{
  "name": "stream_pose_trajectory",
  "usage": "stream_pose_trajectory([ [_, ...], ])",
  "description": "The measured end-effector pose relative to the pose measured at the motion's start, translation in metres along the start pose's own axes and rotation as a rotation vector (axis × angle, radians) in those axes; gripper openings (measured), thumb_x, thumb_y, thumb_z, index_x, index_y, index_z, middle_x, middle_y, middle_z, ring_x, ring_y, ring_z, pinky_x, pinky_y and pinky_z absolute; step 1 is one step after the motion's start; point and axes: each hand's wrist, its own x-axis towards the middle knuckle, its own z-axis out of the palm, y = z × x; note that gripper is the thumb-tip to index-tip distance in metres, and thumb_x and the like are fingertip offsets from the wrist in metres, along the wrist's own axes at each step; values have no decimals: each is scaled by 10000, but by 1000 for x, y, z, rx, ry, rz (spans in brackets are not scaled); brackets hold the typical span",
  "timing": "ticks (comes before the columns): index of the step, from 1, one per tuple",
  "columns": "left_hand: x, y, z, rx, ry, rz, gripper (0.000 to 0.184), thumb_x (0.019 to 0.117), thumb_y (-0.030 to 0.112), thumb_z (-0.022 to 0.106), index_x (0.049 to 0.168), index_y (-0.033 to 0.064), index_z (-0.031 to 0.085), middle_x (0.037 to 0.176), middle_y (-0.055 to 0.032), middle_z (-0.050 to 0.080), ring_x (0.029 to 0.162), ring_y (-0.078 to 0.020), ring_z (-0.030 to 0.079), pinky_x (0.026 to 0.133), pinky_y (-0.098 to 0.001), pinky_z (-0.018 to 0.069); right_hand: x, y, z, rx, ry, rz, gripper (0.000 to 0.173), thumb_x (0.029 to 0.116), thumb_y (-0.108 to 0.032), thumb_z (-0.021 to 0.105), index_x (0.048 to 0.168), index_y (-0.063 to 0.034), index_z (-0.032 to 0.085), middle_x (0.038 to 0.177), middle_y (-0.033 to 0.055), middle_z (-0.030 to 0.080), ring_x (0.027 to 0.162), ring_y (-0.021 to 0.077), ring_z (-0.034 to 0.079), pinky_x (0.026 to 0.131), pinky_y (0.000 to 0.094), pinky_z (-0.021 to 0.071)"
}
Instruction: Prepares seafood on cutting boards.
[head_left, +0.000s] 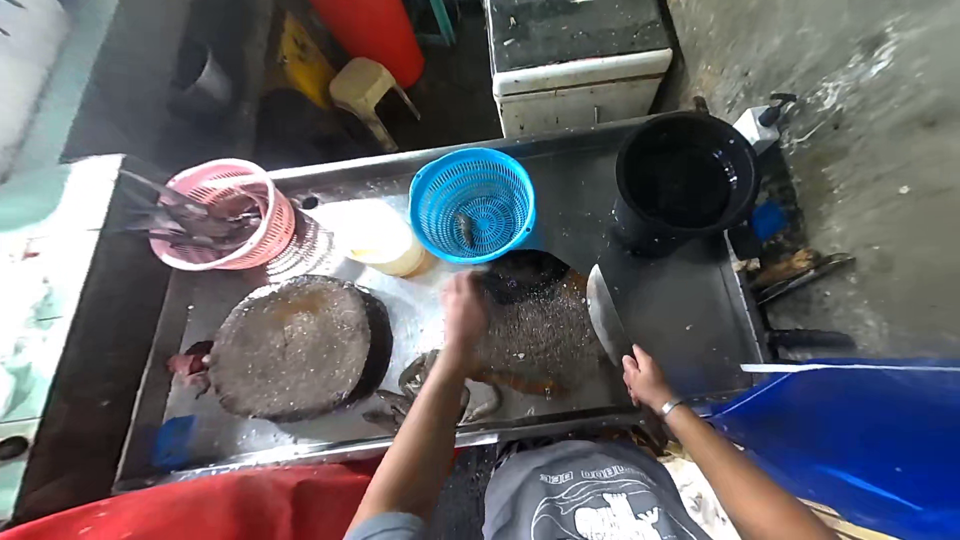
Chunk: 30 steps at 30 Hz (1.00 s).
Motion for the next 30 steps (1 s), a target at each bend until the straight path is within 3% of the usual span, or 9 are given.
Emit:
stream_pose_trajectory([
  [4,4,54,91,156,-228,388,382,981,126,617,1363,126,622,1424,-106,584,1336,-362,508,1072,-585,429,-11,2,-3,137,-1,8,298,1065,-170,460,1321,-24,504,651,71,561,454,170,585,462,348,562],
  [7,-4,62,105,155,-165,420,344,1021,121,577,1363,136,613,1339,-100,642,1295,-325,565,1087,-535,436,-9,-3,-7,29,17,39,283,1032,-192,482,1255,-38,563,680,87,589,475,176,595,478,360,555],
  [11,-15,55,104,76,-104,390,294,1011,332,651,1195,107,695,1110,-110,738,1092,-320,684,981,-533,507,-18,-47,-18,-263,96,-156,377,1106,-319,389,1185,-34,621,934,164,683,829,277,699,782,477,571],
  [13,-21,52,106,24,-73,388,270,998,334,668,1142,113,722,1067,-94,753,1049,-304,702,966,-525,517,-26,-72,-14,-293,198,-312,367,1106,-297,393,1150,-16,626,877,168,685,871,308,702,816,492,560],
  [15,-26,52,106,-20,-66,361,264,994,335,674,1126,115,734,1072,-81,756,1070,-289,700,988,-520,513,-27,-82,-1,-294,250,-406,384,1102,-280,400,1237,7,616,855,168,689,853,319,708,809,496,575],
  [18,-30,52,106,-39,-58,329,266,985,339,689,1117,115,743,1067,-70,758,1065,-274,700,983,-517,513,-12,-67,24,-440,77,-236,424,1109,-289,359,1406,-42,534,1046,190,727,1023,341,723,904,519,575],
  [23,-38,38,102,-116,-85,360,173,995,200,660,1135,176,758,1219,-32,715,1179,-271,624,1029,-536,448,-29,-41,24,-483,-14,-130,415,1113,-289,357,1411,-52,523,1037,198,720,1021,349,720,891,528,570],
  [26,-42,29,104,-188,-89,380,199,1015,155,617,1146,170,766,1240,-40,708,1169,-283,622,1006,-494,493,-36,-41,14,-517,-54,-173,395,1107,-309,360,1345,-63,555,976,180,709,960,344,716,844,534,568],
  [30,-44,24,106,-195,-60,422,192,1015,124,613,1118,146,774,1218,-36,728,1165,-268,646,1017,-454,515,-22,-54,16,-626,-162,-176,386,1105,-296,354,1348,-68,548,1035,191,713,1028,355,711,884,546,562],
])
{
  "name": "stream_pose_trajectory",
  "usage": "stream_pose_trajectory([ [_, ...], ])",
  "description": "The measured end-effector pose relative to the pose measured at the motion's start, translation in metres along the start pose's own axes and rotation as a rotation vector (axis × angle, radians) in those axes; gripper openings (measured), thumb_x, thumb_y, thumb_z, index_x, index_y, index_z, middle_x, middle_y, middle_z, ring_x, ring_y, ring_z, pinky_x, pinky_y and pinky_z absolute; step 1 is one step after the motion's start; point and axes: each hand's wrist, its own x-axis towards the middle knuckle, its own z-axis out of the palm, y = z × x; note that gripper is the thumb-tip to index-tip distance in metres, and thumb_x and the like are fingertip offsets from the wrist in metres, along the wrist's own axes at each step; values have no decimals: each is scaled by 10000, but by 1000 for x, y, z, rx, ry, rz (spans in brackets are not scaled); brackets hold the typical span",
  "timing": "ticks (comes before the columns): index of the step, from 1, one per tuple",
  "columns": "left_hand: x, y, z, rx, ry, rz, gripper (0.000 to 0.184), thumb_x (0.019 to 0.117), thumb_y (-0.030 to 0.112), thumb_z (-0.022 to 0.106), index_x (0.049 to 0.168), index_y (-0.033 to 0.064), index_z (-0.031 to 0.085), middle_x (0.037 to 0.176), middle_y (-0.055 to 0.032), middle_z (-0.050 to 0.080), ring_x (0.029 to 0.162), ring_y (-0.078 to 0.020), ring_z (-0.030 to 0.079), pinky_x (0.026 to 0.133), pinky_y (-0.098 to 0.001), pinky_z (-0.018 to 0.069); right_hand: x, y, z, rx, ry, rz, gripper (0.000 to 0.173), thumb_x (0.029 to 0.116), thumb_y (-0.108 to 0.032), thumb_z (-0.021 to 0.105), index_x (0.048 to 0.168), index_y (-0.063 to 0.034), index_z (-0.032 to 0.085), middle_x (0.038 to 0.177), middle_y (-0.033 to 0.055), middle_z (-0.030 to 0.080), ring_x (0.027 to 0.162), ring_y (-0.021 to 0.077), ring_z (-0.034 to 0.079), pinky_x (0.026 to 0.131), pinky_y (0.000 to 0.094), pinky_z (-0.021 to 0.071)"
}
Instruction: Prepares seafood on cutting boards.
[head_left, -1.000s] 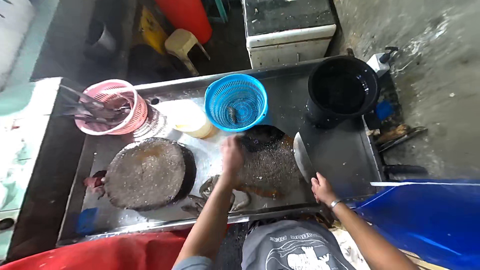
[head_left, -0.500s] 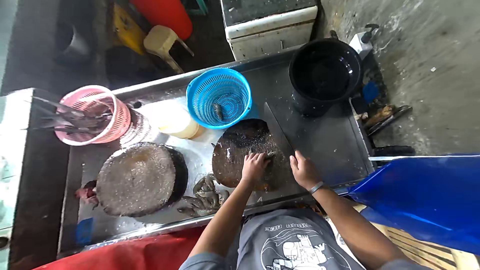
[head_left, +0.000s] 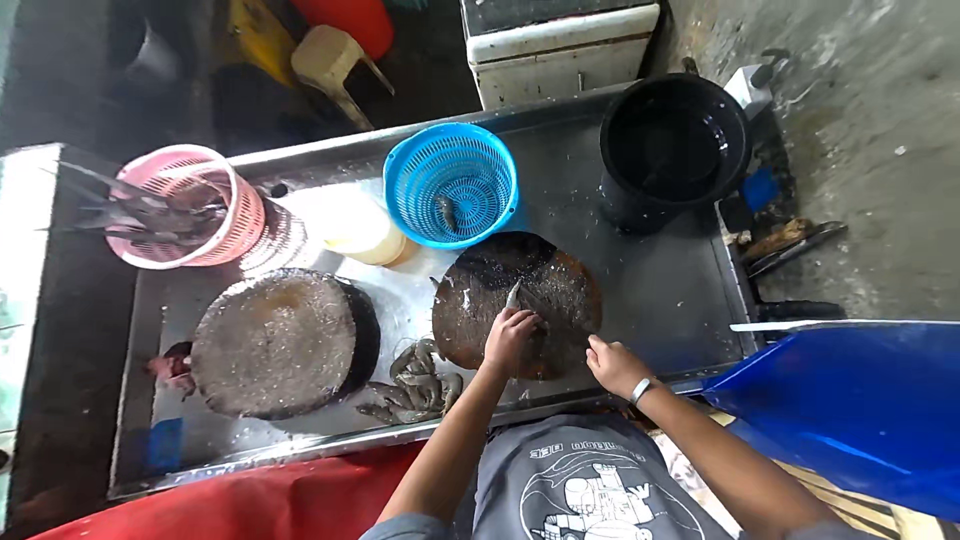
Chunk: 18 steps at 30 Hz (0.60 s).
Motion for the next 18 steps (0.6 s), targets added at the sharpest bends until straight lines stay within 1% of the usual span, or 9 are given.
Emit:
stream_pose_trajectory([
  [4,-3,-3,-4,-2,8,9,213,996,57,610,1104,123,782,1199,-61,734,1163,-278,654,1023,-445,522,16,-14,-13,12,60,-52,363,1105,-294,360,1291,-67,575,1002,186,713,1007,354,715,868,540,565],
  [7,-4,-5,0,-9,55,22,197,985,52,633,1088,125,783,1185,-58,734,1155,-270,653,1012,-427,528,14,-26,-14,66,282,-166,385,1086,-290,394,1247,-37,635,905,167,720,905,332,727,807,513,577],
  [8,-5,-7,2,-10,78,26,193,979,51,642,1082,128,785,1174,-55,735,1147,-265,655,1007,-421,532,15,-28,-12,63,318,-189,393,1083,-291,396,1245,-32,643,901,164,723,895,329,730,800,509,581],
  [9,-6,-7,3,-10,94,31,193,974,45,646,1078,129,785,1169,-53,735,1143,-260,656,1003,-417,534,16,-29,-8,44,294,-183,392,1084,-290,390,1264,-39,631,920,167,725,911,335,730,809,516,581],
  [10,-8,-8,4,-10,109,39,193,971,40,650,1074,129,787,1167,-52,736,1139,-256,656,1002,-413,535,20,-29,-5,9,204,-144,392,1093,-290,375,1311,-53,599,975,179,727,969,350,726,847,536,576],
  [11,-9,-10,5,-8,125,51,187,967,39,653,1064,125,788,1163,-52,737,1134,-253,657,1002,-409,534,24,-27,-1,-26,101,-101,375,1100,-285,361,1321,-62,566,1028,192,722,1025,367,718,877,554,569],
  [13,-9,-11,6,-1,138,59,170,976,57,649,1050,124,786,1169,-46,735,1140,-248,655,1007,-404,531,30,-17,3,-12,23,-74,360,1099,-275,368,1308,-56,563,1039,200,713,1034,369,712,883,553,562],
  [16,-8,-11,5,31,118,35,157,1003,101,628,1059,133,771,1209,-27,723,1164,-242,642,1014,-399,526,28,-3,-2,93,65,-39,357,1098,-271,393,1278,-36,593,1016,203,709,999,354,712,884,539,560],
  [18,-7,-10,4,28,95,14,153,1014,127,619,1052,148,766,1193,-5,730,1166,-224,641,1014,-396,523,28,4,-6,114,128,-8,361,1099,-274,383,1271,-35,594,1012,199,711,999,347,714,882,530,562],
])
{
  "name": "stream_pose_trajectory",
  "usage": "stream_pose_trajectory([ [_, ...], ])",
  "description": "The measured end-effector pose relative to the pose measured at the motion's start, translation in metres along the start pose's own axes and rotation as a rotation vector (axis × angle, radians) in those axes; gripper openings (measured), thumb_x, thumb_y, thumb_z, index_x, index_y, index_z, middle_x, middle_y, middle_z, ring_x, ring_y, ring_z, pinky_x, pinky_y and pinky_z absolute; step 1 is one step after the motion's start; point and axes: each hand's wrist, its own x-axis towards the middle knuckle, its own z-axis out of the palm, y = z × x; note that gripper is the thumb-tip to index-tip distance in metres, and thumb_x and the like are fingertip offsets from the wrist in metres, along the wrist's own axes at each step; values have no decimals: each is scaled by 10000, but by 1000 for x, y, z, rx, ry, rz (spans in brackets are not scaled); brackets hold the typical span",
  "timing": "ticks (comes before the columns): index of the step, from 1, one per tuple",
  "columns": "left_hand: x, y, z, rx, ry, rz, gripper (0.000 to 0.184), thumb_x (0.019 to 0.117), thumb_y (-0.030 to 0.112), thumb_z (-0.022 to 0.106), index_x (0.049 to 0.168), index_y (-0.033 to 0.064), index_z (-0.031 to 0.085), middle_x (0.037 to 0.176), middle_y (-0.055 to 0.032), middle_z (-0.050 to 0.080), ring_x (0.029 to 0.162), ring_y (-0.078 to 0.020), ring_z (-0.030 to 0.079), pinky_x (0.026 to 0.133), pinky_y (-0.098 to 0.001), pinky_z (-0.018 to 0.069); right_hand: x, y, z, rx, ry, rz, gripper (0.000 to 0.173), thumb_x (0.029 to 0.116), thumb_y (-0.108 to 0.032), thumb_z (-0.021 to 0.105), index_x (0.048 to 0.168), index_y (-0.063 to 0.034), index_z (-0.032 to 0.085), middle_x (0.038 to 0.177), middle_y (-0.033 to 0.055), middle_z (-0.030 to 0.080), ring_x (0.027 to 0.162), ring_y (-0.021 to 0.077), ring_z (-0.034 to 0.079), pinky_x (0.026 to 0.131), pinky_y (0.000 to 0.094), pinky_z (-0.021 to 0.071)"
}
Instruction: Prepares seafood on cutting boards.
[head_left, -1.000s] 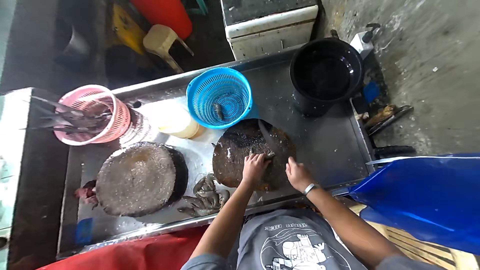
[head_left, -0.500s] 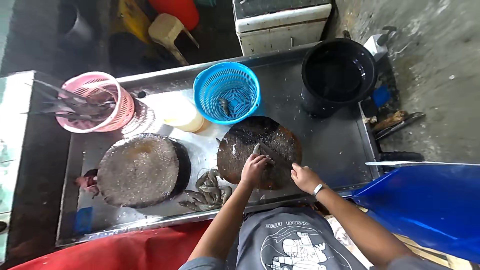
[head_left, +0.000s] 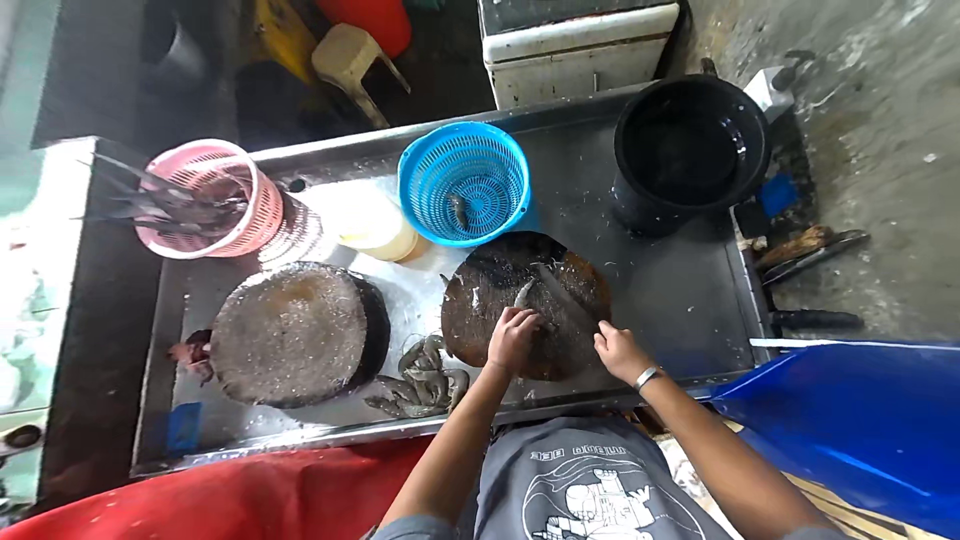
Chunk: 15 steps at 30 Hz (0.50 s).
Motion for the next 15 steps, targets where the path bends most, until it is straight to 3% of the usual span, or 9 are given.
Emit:
stream_pose_trajectory([
  [3,-5,1,-1,-21,-88,24,179,1034,145,583,1070,163,757,1176,-2,738,1154,-226,650,992,-416,526,-2,-16,-16,1,84,-41,362,1099,-291,389,1243,-43,609,960,182,710,956,336,718,852,523,566],
  [7,-11,5,-4,-46,-139,22,207,1055,173,545,1093,170,748,1200,10,735,1163,-215,651,1006,-416,522,2,-56,-20,44,291,-278,307,1067,-263,471,1139,-15,637,806,165,684,806,340,713,746,528,579],
  [9,-11,5,-6,-47,-146,25,215,1058,180,538,1103,178,749,1205,15,734,1165,-216,650,1006,-419,520,19,-64,-10,-26,214,-267,319,1076,-266,461,1206,-31,632,864,179,709,868,360,726,781,545,581],
  [11,-11,6,-7,-6,-148,32,207,1062,226,541,1107,204,743,1220,31,726,1179,-209,641,1009,-424,514,39,-63,-1,-151,-16,-134,348,1094,-276,392,1318,-77,569,1054,204,726,1054,388,712,892,584,561],
  [15,-13,8,-17,201,-223,-11,278,1042,343,541,1266,245,671,1296,40,692,1268,-232,589,1087,-515,414,41,-63,-1,-231,-102,-110,360,1101,-273,350,1368,-114,531,1124,208,718,1109,398,699,912,599,553],
])
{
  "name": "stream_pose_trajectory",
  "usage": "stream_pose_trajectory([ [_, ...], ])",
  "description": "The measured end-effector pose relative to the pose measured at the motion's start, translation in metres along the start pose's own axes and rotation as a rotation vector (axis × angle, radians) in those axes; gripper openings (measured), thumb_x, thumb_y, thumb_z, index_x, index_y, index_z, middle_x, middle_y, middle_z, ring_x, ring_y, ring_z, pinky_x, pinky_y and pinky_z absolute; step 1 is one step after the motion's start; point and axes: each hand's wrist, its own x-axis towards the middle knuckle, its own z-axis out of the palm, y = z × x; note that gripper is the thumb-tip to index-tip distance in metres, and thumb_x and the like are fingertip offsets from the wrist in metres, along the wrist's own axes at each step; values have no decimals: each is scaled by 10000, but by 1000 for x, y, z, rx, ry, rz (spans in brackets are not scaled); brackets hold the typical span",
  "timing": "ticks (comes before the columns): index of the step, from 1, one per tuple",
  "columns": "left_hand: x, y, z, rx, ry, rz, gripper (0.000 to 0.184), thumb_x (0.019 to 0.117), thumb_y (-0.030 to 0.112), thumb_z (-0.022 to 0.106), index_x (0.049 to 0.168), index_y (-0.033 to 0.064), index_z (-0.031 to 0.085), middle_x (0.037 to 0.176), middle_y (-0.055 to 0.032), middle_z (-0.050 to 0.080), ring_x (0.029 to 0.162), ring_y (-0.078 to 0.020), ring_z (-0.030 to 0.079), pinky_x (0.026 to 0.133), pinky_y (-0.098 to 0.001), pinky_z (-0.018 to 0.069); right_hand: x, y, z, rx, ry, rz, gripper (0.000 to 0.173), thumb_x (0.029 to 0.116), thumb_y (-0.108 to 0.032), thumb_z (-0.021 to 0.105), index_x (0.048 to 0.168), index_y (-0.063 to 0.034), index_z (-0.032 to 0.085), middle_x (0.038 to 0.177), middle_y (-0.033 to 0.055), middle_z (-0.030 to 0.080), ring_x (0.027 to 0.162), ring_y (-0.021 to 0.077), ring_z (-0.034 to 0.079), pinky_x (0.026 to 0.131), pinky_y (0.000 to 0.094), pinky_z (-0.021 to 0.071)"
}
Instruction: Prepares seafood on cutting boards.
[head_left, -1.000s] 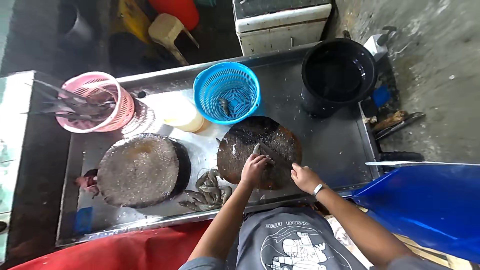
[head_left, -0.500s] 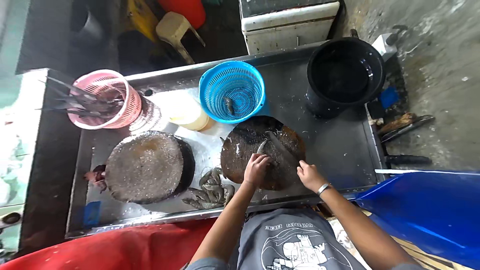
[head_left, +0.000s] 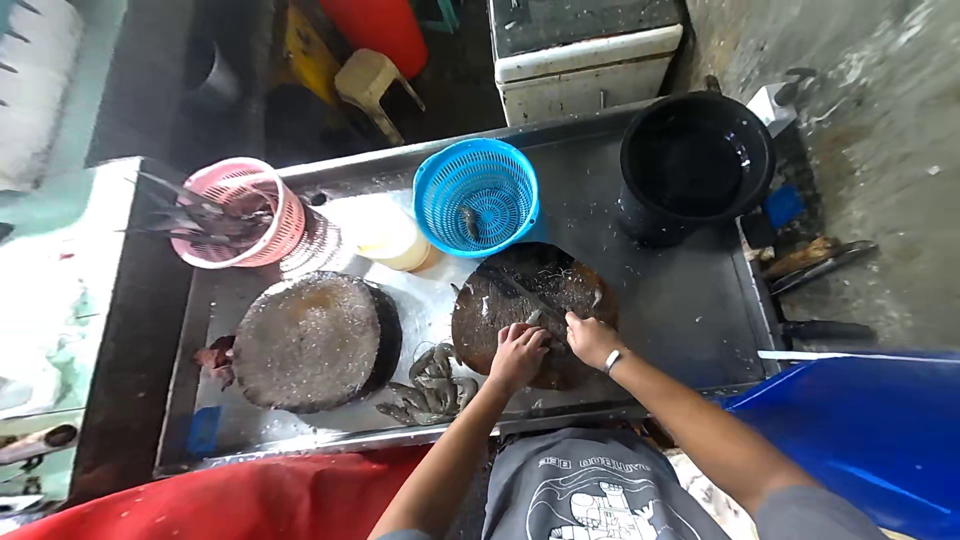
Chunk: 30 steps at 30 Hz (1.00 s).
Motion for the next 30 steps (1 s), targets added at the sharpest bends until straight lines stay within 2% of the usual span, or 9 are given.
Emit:
stream_pose_trajectory([
  [3,-1,4,-10,112,-72,-17,335,1053,312,489,1334,186,622,1270,-41,696,1239,-283,610,1091,-535,412,-6,9,-18,78,-66,-6,357,1080,-265,401,1345,-97,574,1139,225,709,1100,399,694,920,612,542],
  [6,8,1,-25,12,-78,-102,370,1078,280,441,1371,126,605,1270,-107,688,1243,-322,604,1071,-536,435,-3,60,-30,400,-179,39,329,1079,-288,460,1288,-73,596,783,119,597,593,219,585,557,412,518],
  [8,31,-4,-48,-208,-60,-273,409,1102,245,399,1429,46,540,1335,-186,633,1301,-367,553,1117,-542,413,-5,95,-28,634,-94,172,382,1097,-319,468,1397,-90,527,690,57,528,474,145,507,461,319,489],
  [12,105,-41,-101,-568,289,-568,456,1131,250,325,1452,-30,487,1337,-264,615,1249,-365,612,1091,-547,464,-28,127,-18,558,279,201,616,1021,-181,570,1578,-22,360,1296,239,651,957,309,722,894,496,590],
  [14,120,-80,-111,-671,432,-651,463,1128,281,342,1470,3,485,1313,-222,639,1161,-303,662,1017,-501,530,-49,135,6,520,373,130,632,1026,-191,560,1587,-9,334,1205,218,669,806,258,710,767,444,613],
  [17,75,-139,-110,-480,433,-778,446,1116,295,373,1427,22,542,1295,-204,660,1147,-310,668,1021,-511,521,-89,139,46,254,530,-4,529,1055,-276,531,1541,-75,479,1340,202,670,1148,334,701,1014,528,551],
  [21,-40,-165,-82,-93,-13,-876,314,1018,244,558,1278,117,681,1257,-230,666,1203,-467,605,977,-711,474,-139,155,116,-121,618,-208,440,1064,-320,473,1483,-253,586,1041,175,703,812,342,715,662,513,608],
  [24,-71,-163,-51,-26,-271,-890,367,956,346,659,1278,177,713,1297,-193,676,1301,-493,528,1006,-752,406,-128,160,120,-283,601,-270,459,1038,-268,506,1490,-317,566,1023,172,707,827,366,710,674,522,589],
  [30,-74,-156,-29,84,-420,-1002,586,924,314,683,1353,-66,564,1394,-315,554,1357,-495,478,1056,-673,430,-77,109,47,-113,458,137,492,1094,-340,384,1585,-328,429,1243,214,673,942,395,718,780,574,588],
])
